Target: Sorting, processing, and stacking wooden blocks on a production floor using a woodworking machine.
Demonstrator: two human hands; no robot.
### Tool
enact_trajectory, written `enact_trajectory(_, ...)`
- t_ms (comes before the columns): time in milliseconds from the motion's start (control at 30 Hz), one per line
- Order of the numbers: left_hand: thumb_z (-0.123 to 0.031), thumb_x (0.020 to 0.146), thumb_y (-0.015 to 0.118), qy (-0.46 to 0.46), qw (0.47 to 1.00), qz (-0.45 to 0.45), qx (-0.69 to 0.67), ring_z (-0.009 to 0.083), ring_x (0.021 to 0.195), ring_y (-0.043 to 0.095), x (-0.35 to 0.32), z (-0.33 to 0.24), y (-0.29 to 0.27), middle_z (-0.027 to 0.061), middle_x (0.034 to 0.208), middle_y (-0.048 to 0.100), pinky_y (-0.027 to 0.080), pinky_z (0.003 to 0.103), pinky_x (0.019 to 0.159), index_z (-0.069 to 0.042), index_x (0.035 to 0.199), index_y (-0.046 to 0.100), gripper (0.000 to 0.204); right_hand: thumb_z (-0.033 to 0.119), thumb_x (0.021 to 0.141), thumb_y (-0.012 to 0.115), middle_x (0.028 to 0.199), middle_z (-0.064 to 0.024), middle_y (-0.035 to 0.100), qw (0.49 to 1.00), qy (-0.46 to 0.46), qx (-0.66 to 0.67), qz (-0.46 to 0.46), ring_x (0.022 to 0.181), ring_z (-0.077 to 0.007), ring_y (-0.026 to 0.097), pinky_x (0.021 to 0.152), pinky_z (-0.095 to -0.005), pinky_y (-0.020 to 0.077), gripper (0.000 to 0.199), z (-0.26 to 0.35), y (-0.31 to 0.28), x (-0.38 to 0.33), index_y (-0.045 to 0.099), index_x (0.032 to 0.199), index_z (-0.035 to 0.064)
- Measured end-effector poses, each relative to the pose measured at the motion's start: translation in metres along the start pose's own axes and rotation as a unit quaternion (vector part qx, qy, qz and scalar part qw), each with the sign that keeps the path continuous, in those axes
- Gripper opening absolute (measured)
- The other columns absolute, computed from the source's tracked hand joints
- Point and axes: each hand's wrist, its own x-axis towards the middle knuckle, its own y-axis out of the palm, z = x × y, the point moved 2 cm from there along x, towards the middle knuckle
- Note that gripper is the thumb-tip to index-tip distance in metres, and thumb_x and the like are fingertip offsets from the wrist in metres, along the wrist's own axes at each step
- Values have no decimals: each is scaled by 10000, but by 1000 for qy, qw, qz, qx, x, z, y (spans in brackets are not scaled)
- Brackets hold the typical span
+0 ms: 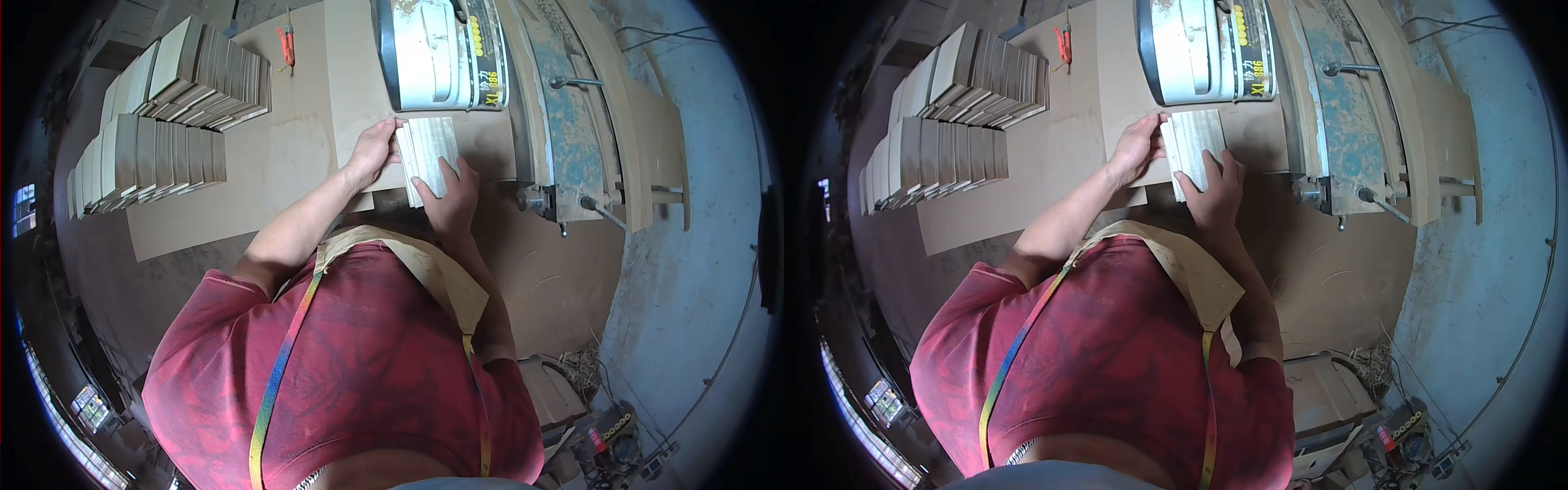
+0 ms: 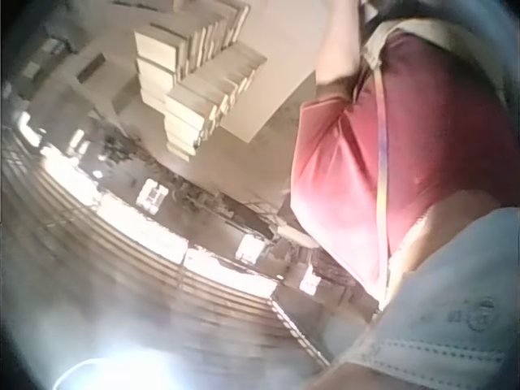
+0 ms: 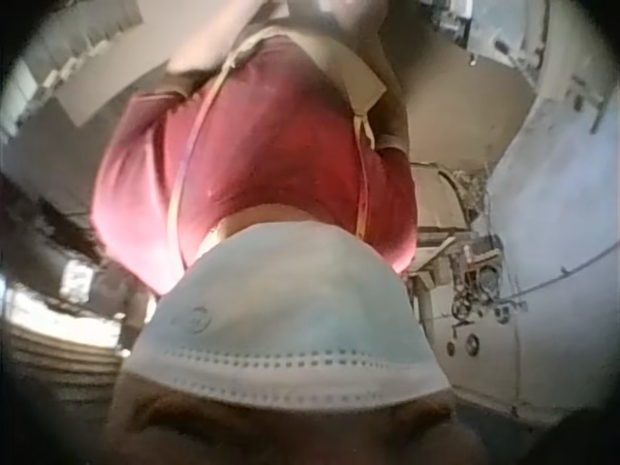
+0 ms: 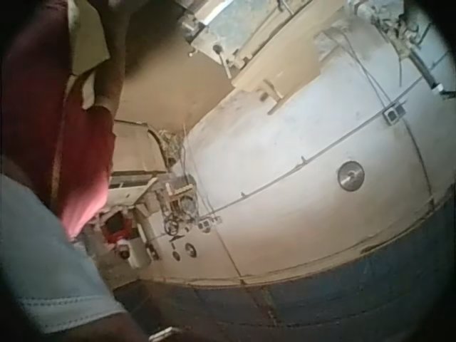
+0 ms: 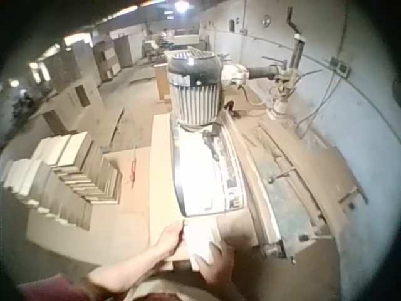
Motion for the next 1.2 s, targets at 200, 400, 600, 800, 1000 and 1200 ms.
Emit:
enact_trajectory(200, -105, 1086, 690, 9, 999, 31, 5, 71, 751, 596, -20, -12, 5, 44, 969, 680, 533, 208, 637, 2, 1324, 691, 261, 191, 849, 874, 1336, -227, 635, 999, 20, 4, -28, 1163, -436, 611, 997, -498, 547, 463, -18, -32, 2, 742, 1251, 3)
enact_trajectory(400, -4, 1007, 764, 23, 994, 39, 100, 78, 740, 613, -17, -4, 0, 52, 978, 685, 534, 212, 630, 25, 1336, 656, 348, 253, 899, 830, 1355, -222, 639, 974, 0, -222, -38, 1224, -427, 603, 1024, -515, 542, 467, -100, -5, 14, 722, 1285, 14)
enact_trajectory(600, -12, 982, 807, 61, 978, -26, 196, 102, 649, 607, -3, 23, 16, 58, 934, 675, 509, 206, 598, 2, 1249, 687, 293, 361, 925, 815, 1341, -231, 637, 987, 29, -158, -23, 1242, -438, 599, 1025, -532, 538, 563, -130, 27, 52, 685, 1352, 17)
enact_trajectory(800, 7, 964, 808, 108, 948, -41, 296, 125, 717, 662, 24, 56, 25, 95, 983, 732, 553, 208, 664, 20, 1220, 729, 269, 406, 869, 856, 1315, -258, 617, 993, -44, -99, 41, 1126, -453, 606, 981, -552, 529, 634, -92, 22, -21, 687, 1336, 11)
enact_trajectory(1000, 16, 976, 798, 48, 994, 42, 89, 82, 660, 606, 15, 65, 17, 35, 883, 690, 522, 206, 580, 25, 1252, 732, 283, 265, 828, 833, 1307, -244, 609, 993, 0, -116, 33, 1128, -449, 591, 976, -546, 527, 557, -127, -27, -40, 696, 1313, 29)
enact_trajectory(1200, 28, 961, 792, 43, 994, 78, 61, 119, 665, 636, 15, 51, 8, 72, 928, 728, 551, 217, 627, 31, 1306, 729, 351, 231, 838, 838, 1330, -205, 617, 980, -37, -197, 3, 1152, -440, 602, 986, -552, 529, 514, -134, -31, -17, 676, 1280, 25)
